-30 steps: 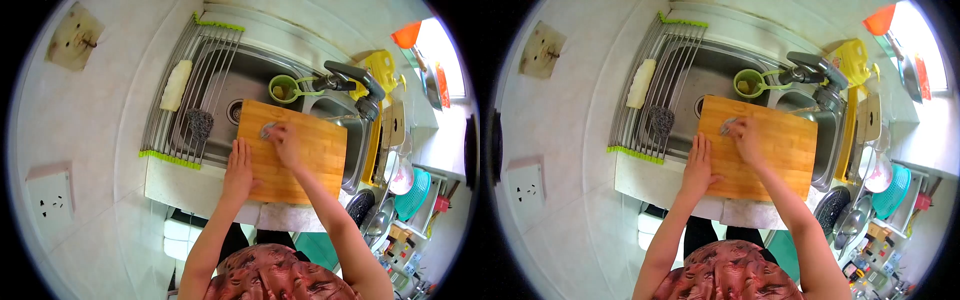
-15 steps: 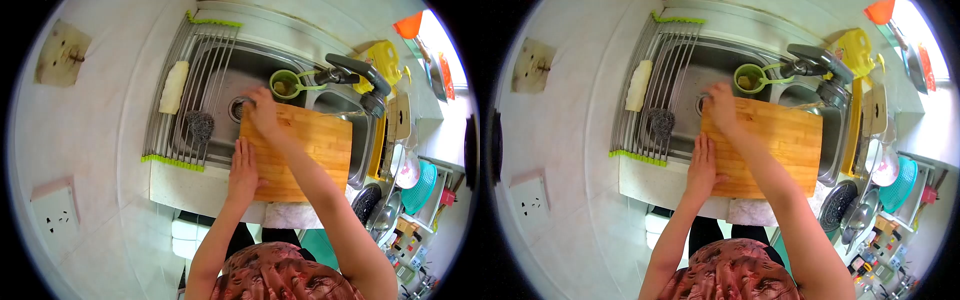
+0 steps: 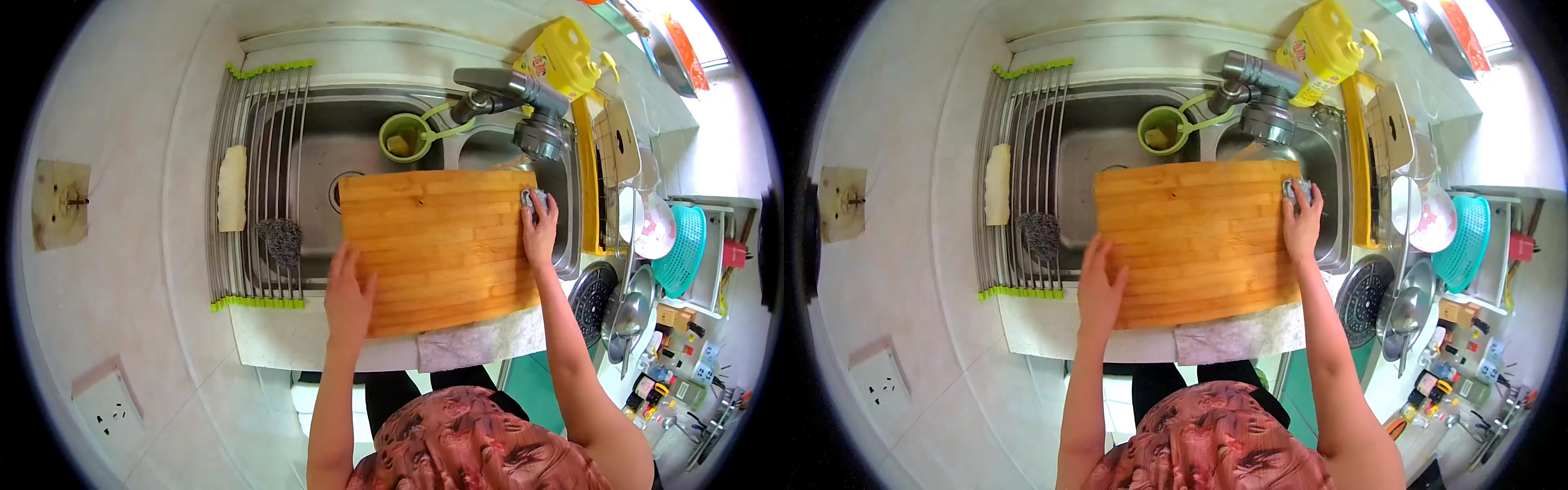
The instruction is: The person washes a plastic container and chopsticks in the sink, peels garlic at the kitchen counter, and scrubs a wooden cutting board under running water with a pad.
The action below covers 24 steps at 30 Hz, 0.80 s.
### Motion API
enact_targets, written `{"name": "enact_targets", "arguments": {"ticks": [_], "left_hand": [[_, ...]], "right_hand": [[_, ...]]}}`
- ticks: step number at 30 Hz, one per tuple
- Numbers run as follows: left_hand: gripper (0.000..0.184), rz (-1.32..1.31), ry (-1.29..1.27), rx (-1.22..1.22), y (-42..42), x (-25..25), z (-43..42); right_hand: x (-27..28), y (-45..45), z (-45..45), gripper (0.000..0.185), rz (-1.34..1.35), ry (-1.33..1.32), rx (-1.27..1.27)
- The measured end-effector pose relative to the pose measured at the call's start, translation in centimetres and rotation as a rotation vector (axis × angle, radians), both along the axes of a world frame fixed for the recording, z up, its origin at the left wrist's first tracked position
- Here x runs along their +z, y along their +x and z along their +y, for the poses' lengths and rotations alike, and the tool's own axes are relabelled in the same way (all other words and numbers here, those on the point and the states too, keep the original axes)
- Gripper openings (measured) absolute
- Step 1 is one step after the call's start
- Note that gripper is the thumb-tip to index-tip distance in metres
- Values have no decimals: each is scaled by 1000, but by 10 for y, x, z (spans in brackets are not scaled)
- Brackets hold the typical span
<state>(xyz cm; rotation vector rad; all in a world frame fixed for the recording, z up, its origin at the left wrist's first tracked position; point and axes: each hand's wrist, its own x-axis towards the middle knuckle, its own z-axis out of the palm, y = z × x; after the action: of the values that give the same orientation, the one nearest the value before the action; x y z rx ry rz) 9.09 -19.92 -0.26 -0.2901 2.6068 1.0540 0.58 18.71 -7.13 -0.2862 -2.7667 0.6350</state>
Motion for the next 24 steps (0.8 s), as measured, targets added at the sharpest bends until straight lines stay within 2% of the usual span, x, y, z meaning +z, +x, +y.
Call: {"name": "enact_targets", "arguments": {"ticks": [3,6,10,12,16,21,23,24], "left_hand": [[55,85,469,384,-16,-33,-2],[59,75,411,440,-8,-36,0],[70,48,100,383,41,3,24],[73,25,-40,344,62,18,38],[74,4,-87,152,88,24,59],[70,-146,-57,23,55,33,47],[70,54,-98,-33,31,24,39],[69,156,-117,-66,19,17,36]], "right_hand": [[5,-8,-1,41,-68,-186,-48],[2,-25,3,44,-49,-192,59],[15,-62,-27,43,22,-176,210],[15,-80,-43,42,-22,-254,278],[10,-91,-75,39,6,-292,383],[-8,-86,-99,33,88,-65,405],[-19,-72,-117,33,168,18,409],[-8,-51,-135,39,61,-106,436]]}}
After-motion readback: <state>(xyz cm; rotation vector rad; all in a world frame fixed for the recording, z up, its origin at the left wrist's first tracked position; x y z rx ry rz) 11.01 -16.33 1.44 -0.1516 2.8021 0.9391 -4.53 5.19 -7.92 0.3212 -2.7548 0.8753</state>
